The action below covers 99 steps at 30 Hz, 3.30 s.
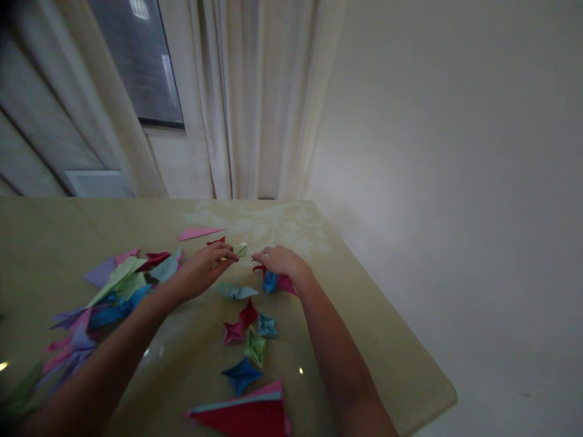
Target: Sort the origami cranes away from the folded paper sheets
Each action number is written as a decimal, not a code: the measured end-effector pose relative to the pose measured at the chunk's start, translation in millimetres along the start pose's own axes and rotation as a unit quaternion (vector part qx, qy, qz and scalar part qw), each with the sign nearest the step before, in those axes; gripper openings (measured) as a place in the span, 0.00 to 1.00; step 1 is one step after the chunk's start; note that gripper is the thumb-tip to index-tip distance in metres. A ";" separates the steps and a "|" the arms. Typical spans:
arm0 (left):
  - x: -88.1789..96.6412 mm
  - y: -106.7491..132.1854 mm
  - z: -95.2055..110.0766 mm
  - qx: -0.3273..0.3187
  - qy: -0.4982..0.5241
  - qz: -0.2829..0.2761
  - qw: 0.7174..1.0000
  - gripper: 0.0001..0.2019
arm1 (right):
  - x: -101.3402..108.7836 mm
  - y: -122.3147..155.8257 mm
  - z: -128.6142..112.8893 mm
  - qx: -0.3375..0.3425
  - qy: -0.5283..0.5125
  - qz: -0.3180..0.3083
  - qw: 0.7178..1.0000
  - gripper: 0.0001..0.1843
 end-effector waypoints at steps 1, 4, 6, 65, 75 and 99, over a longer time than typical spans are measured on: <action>8.9 -0.5 6.6 0.000 0.006 -0.011 1.000 0.15 | -1.8 -0.2 -3.7 0.006 0.000 -0.013 1.000 0.23; 29.4 3.1 25.9 0.015 0.039 -0.078 0.996 0.16 | -5.3 2.9 -16.2 0.030 0.009 -0.047 0.998 0.24; 38.1 7.7 39.0 0.021 0.069 -0.117 0.991 0.16 | -4.9 6.6 -21.3 0.036 0.007 -0.055 0.998 0.23; 80.5 13.0 36.7 -0.007 0.268 0.081 0.960 0.11 | 29.3 69.0 -85.5 0.194 -0.345 0.145 0.907 0.15; 87.1 16.0 34.7 -0.003 0.250 0.108 0.962 0.12 | 26.7 66.7 -84.0 0.188 -0.325 0.131 0.918 0.23; 83.5 9.6 45.2 0.027 0.335 0.181 0.924 0.13 | 51.7 85.0 -80.2 0.216 -0.319 0.223 0.896 0.15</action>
Point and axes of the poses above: each hand's wrist, its own y-axis away from the middle knuckle, its own x-axis out of the back of the hand, z = x × y, the point moved 4 cm from there along -y, towards the middle knuckle, and after that the axes turned 13 degrees about -x, right-handed, at the moved point
